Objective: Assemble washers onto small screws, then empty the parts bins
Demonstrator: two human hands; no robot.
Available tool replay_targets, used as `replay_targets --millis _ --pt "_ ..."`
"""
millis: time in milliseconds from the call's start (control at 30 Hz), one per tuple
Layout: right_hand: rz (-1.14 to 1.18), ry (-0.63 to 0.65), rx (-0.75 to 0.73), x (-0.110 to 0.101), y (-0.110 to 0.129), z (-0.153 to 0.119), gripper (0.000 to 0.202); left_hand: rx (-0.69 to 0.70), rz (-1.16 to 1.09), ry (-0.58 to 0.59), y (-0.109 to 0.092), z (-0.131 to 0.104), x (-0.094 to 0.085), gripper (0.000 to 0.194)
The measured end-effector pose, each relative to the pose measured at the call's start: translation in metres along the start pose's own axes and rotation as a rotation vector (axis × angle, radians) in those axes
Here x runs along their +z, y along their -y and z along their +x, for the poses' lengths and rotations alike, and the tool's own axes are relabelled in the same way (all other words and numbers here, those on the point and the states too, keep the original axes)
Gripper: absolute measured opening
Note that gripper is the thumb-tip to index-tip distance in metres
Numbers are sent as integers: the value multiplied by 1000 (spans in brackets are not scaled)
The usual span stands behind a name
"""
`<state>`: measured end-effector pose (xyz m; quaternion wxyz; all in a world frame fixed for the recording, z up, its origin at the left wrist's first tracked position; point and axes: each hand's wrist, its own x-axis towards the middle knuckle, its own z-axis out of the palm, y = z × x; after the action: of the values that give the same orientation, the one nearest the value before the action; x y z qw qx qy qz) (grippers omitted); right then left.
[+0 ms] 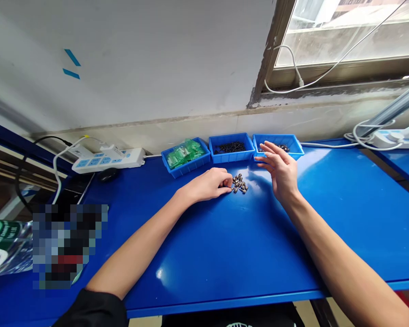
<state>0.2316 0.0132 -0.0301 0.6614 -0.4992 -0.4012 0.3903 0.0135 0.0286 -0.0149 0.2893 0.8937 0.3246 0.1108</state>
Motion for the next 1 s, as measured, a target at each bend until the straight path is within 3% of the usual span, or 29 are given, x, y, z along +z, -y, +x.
replay_targets --millis 133,267,400,533,633,1000 --pt "-18 -27 64 -2 -1 2 46 -15 -5 -15 1 -1 0 11" --pt "-26 36 60 -1 2 -1 33 8 -23 -56 1 -1 -3 8" --pt "-74 217 82 4 5 -6 23 42 -99 -129 0 -2 -9 7" --pt "-161 434 93 8 9 -13 29 76 -164 -251 -2 -3 -15 8" --pt "-176 526 136 9 11 -17 35 92 -202 -305 -3 -3 -16 8" --pt "9 559 314 10 13 -17 37 144 -235 -352 -2 -3 -13 5"
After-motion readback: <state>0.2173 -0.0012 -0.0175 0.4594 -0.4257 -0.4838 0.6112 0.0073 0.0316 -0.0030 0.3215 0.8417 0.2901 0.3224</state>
